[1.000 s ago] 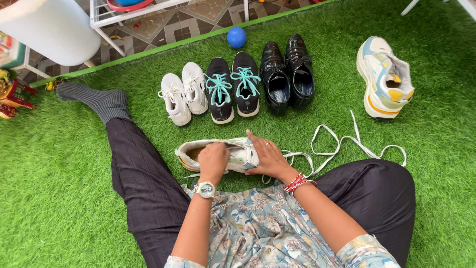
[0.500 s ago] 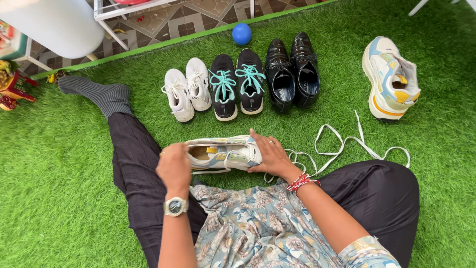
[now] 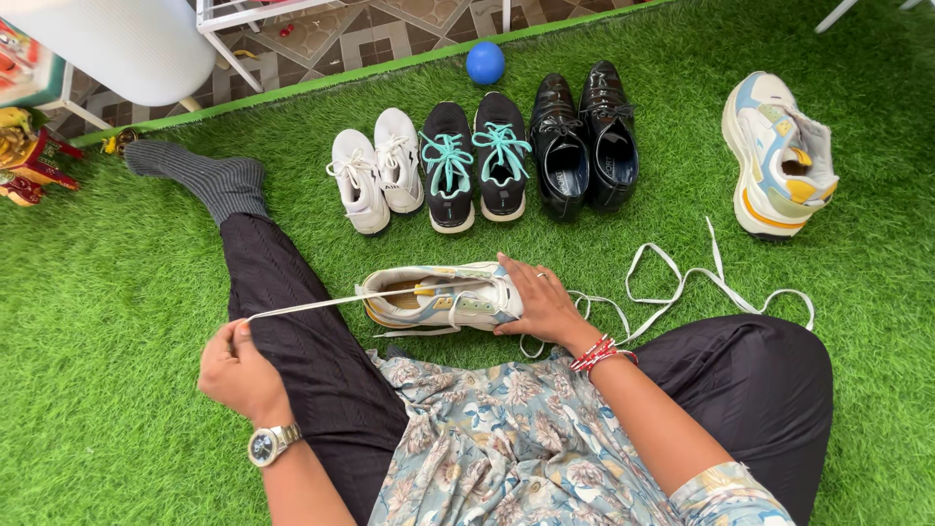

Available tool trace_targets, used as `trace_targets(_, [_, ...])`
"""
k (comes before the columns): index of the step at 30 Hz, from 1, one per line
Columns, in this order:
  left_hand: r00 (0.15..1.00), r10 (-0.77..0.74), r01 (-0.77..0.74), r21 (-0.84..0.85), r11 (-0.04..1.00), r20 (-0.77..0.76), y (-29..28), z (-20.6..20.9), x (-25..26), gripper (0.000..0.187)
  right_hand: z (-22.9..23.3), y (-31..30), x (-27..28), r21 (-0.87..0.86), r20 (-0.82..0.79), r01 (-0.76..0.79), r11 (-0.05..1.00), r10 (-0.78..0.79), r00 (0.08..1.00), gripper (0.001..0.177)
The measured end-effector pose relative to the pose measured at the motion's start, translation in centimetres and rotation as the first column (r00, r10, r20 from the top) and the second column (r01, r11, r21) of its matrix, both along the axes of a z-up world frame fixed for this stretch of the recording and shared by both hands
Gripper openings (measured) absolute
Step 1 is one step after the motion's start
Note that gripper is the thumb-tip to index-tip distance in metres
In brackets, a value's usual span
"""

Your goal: The person sits on artificial turf and threads a white shoelace through the eyelets of a white sneaker. They pull the lace through each eyelet, adjust the tension, and continue lacing the shoe from the bottom toward the top.

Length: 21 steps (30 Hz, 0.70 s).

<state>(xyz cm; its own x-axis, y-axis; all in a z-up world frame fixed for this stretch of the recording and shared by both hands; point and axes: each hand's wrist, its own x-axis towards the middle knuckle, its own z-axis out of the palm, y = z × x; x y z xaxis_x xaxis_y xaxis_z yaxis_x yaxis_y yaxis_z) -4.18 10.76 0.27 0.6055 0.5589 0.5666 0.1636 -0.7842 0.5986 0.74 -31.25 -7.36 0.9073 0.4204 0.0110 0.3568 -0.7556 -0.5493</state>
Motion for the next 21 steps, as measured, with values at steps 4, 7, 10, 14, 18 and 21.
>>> trace_targets(4, [0.991,-0.121,0.128,-0.117,0.985,0.059,-1.8,1.0,0.0,0.007,0.4,-0.1,0.2,0.000,-0.015,-0.004,1.000,0.004,1.000,0.129])
trace_targets(7, [0.954,-0.279,0.300,-0.270,0.915,0.114,-4.5,2.2,0.0,0.011,1.2,-0.5,0.9,-0.028,-0.049,0.022,0.999,-0.024,0.999,0.128])
trace_targets(10, [0.912,-0.371,0.407,-0.488,0.772,0.175,-7.5,2.7,0.5,0.014,2.0,-1.1,0.8,-0.059,-0.091,0.043,0.997,-0.048,0.995,0.127])
trace_targets(14, [0.845,-0.425,0.514,-0.709,0.483,0.324,-11.4,2.2,1.0,0.014,3.4,-1.3,0.9,-0.065,-0.149,0.035,0.997,-0.044,0.988,0.126])
trace_targets(18, [0.843,-0.411,0.462,-0.859,0.221,0.347,-13.3,0.3,1.2,0.013,5.2,-4.1,1.3,0.018,-0.299,0.033,0.999,-0.026,0.954,0.126])
trace_targets(21, [0.806,-0.587,0.326,-0.886,0.331,0.077,-12.9,-1.4,0.7,0.021,5.6,-5.9,0.9,0.126,-0.251,0.052,0.991,-0.019,0.968,0.099])
